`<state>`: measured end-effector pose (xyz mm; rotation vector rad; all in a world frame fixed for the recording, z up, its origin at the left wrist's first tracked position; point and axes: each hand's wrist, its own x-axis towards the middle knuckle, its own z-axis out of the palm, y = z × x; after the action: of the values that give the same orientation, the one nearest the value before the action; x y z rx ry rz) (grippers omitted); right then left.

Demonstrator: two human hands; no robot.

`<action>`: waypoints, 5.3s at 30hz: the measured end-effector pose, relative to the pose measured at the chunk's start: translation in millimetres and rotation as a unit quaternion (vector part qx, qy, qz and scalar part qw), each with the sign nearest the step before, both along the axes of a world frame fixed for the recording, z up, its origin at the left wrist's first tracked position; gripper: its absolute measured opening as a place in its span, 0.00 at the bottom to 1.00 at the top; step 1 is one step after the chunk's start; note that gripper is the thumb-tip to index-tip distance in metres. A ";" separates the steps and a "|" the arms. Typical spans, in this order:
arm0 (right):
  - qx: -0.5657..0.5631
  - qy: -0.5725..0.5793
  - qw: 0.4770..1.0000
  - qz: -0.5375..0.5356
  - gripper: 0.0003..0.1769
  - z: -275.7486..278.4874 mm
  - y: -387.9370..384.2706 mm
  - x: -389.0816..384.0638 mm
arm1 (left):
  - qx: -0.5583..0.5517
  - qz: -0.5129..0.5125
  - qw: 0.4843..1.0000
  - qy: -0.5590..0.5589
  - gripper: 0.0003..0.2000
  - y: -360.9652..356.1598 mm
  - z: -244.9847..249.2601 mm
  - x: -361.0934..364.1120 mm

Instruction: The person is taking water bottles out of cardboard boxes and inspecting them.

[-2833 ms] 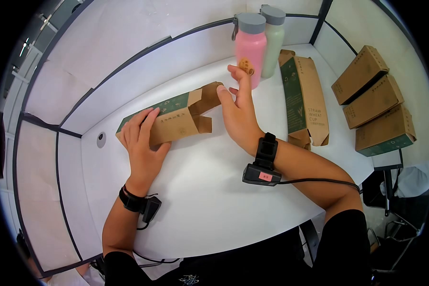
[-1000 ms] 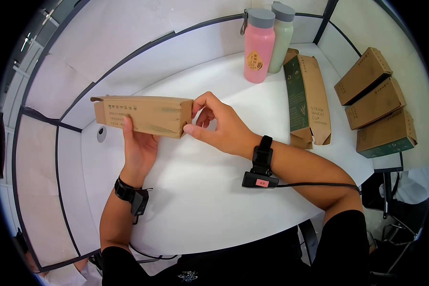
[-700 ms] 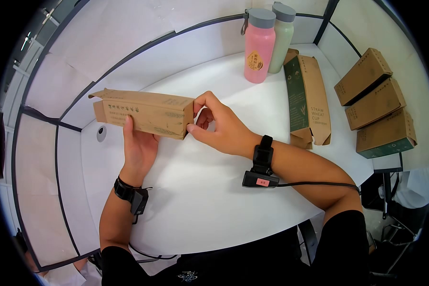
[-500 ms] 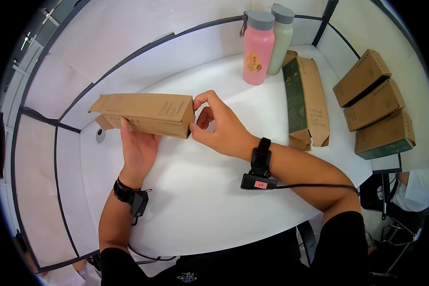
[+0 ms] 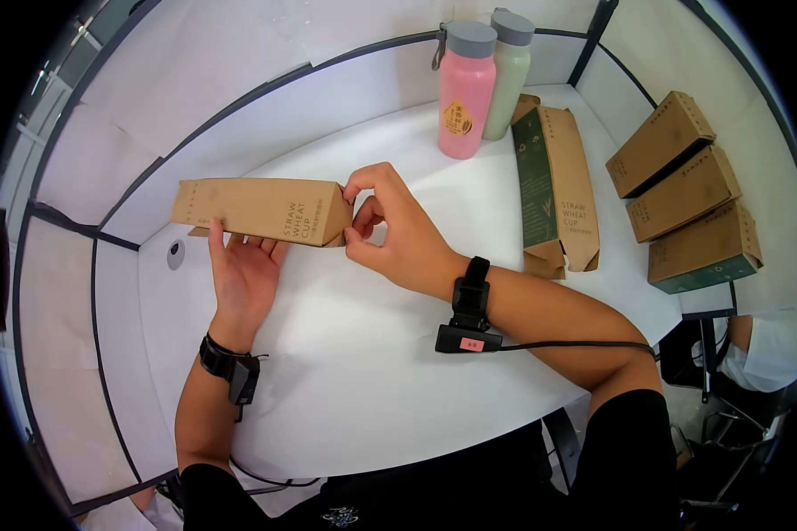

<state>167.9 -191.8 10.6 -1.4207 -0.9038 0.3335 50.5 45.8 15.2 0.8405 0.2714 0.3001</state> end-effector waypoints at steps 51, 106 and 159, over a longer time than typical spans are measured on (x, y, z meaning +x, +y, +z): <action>0.052 0.047 0.995 0.072 0.41 4.9 0.8 -1.5 | -0.024 -0.006 1.000 0.018 0.39 4.5 -0.6 2.9; -0.158 -0.021 0.974 0.161 0.14 15.8 -10.4 -13.9 | 0.186 -0.192 0.958 -0.108 0.20 3.8 -18.4 -11.5; 0.258 0.467 0.842 -0.084 0.24 32.2 -168.6 19.6 | 0.172 -0.181 0.968 -0.037 0.21 -1.4 3.2 -5.9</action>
<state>187.5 -360.3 42.8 -0.6675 -0.0311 0.5326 44.6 44.5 18.4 1.1994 -0.0090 0.0342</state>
